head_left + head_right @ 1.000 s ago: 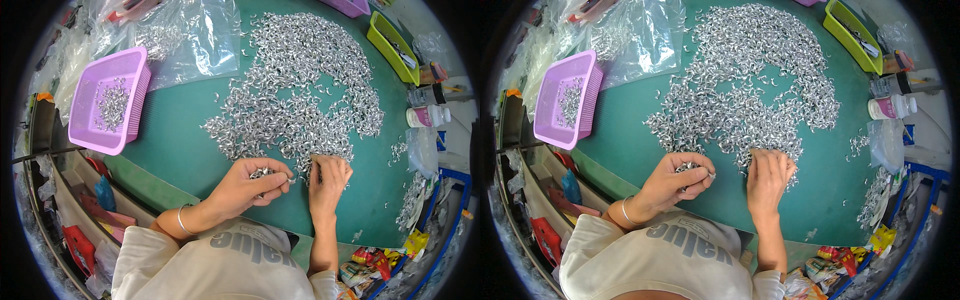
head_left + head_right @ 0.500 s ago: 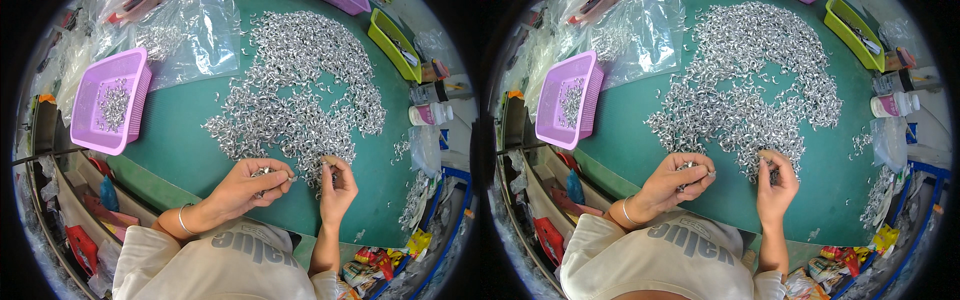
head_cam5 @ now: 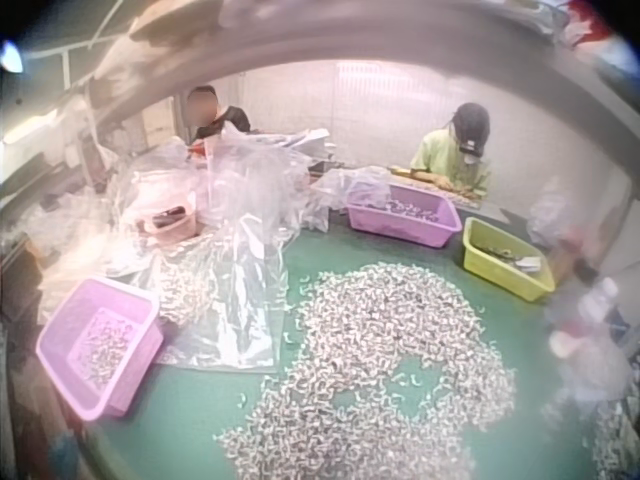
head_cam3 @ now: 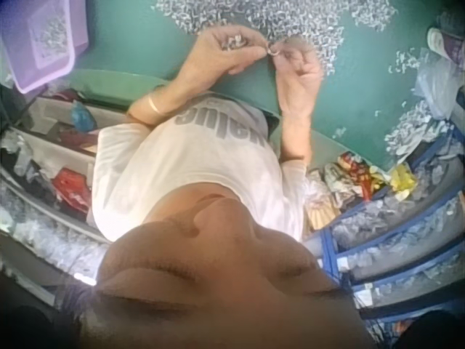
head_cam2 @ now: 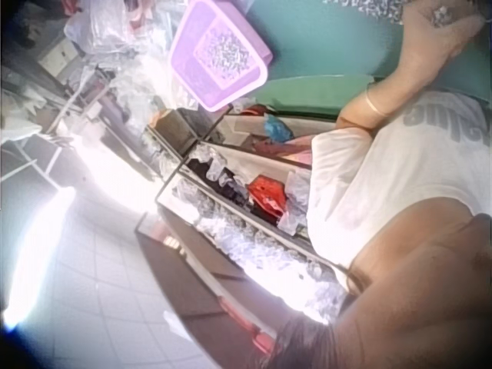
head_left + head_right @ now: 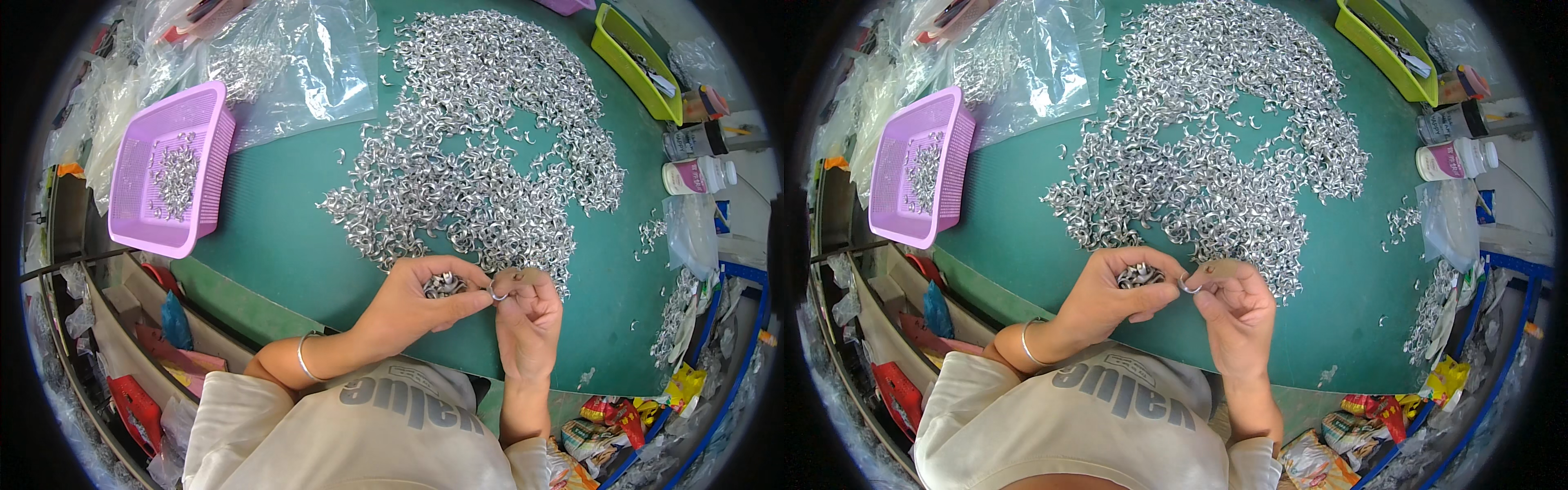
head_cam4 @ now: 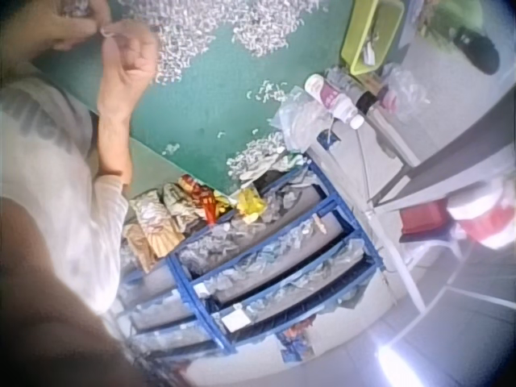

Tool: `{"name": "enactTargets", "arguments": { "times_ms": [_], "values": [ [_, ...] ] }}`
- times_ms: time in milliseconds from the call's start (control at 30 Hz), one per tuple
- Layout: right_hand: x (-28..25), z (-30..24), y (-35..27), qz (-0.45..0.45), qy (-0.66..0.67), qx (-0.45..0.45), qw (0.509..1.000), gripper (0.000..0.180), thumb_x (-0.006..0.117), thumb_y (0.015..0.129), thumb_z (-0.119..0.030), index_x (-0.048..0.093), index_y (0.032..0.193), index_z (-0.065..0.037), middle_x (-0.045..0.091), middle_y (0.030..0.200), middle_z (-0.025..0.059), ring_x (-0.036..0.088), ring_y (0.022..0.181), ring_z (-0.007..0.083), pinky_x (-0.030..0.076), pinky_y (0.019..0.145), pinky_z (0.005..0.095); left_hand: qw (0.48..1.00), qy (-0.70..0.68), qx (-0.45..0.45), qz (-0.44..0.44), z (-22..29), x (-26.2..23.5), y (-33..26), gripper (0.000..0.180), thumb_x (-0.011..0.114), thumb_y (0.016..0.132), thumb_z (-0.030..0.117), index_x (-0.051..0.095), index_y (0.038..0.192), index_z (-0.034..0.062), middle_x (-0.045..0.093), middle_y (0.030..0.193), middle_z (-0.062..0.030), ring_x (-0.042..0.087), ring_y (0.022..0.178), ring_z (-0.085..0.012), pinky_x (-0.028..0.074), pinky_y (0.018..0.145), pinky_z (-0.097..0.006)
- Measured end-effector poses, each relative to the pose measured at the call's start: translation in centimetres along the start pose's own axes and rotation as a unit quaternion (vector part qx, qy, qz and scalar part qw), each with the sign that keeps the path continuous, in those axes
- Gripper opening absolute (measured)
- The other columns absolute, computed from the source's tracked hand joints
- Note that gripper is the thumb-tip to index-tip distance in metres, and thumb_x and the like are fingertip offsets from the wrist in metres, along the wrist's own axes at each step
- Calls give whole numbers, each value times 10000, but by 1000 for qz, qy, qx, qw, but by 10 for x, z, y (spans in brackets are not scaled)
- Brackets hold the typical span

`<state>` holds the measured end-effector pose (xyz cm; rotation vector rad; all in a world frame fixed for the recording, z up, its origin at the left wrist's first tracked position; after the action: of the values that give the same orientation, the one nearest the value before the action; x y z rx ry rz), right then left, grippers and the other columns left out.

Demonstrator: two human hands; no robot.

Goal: The person picks up small curved metal components from a pile on the table and joins them together by hand before placing the assembled units into a pink tray.

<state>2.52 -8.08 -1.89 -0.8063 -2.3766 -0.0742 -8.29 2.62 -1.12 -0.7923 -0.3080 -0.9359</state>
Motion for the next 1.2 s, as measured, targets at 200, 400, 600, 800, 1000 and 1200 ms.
{"name": "enactTargets", "arguments": {
  "times_ms": [200, 400, 600, 800, 1000, 1200],
  "values": [
    [4, -3, -4, 16, -102, -83, 991, 284, 554, 744, 132, 504, 1008, 36, 575, 949, 128, 524, 843, 154, 412, 771, 275, 991, 103, 72, 36, 6, 4, -4, 96, 629, 774, 10, 630, 866, -21, 586, 732, -36, 498, 607, -58, 371, 504, -188],
    [9, -2, -8, 22, -114, -101, 988, 276, 555, 750, 133, 507, 1012, 60, 576, 965, 140, 528, 830, 143, 424, 761, 271, 958, 186, 215, 22, 7, 6, -6, 88, 635, 743, -20, 640, 830, -18, 611, 787, -68, 540, 704, -96, 422, 630, -217],
    [13, -2, -10, 52, -99, -62, 992, 264, 573, 738, 145, 521, 981, 58, 581, 954, 151, 555, 837, 157, 448, 726, 257, 954, 192, 231, 20, 6, 5, -8, 74, 633, 743, -25, 631, 817, -23, 606, 776, -66, 534, 685, -90, 416, 607, -212],
    [18, -1, -10, 32, -134, -141, 980, 278, 585, 714, 177, 524, 958, 59, 588, 940, 156, 557, 821, 152, 453, 709, 251, 996, 60, 57, 33, 6, 4, -9, 64, 611, 790, 6, 613, 843, -31, 572, 728, -37, 449, 575, -47, 313, 466, -179],
    [19, -3, -10, 63, -137, -129, 980, 256, 584, 716, 174, 530, 937, 57, 592, 935, 155, 549, 801, 146, 451, 712, 256, 992, -103, -51, -49, -4, 1, -5, 156, 594, 832, 104, 591, 935, -13, 526, 693, -17, 416, 583, -30, 272, 445, -168],
    [8, -7, -2, 48, -277, -98, 955, 230, 607, 716, 114, 563, 931, 46, 608, 928, 136, 557, 834, 191, 443, 721, 288, 949, -237, -126, -164, -10, -5, 3, 172, 487, 809, 86, 557, 919, -25, 517, 730, -79, 378, 523, -71, 271, 432, -193]
  ]
}}
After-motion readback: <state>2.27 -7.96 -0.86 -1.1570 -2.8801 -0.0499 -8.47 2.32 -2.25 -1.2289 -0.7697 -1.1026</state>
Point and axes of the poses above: each hand's wrist, its own y-axis towards the middle knuckle, its own x-axis out of the palm, z = x × y, the point moved 2 cm from there along y, towards the middle knuckle
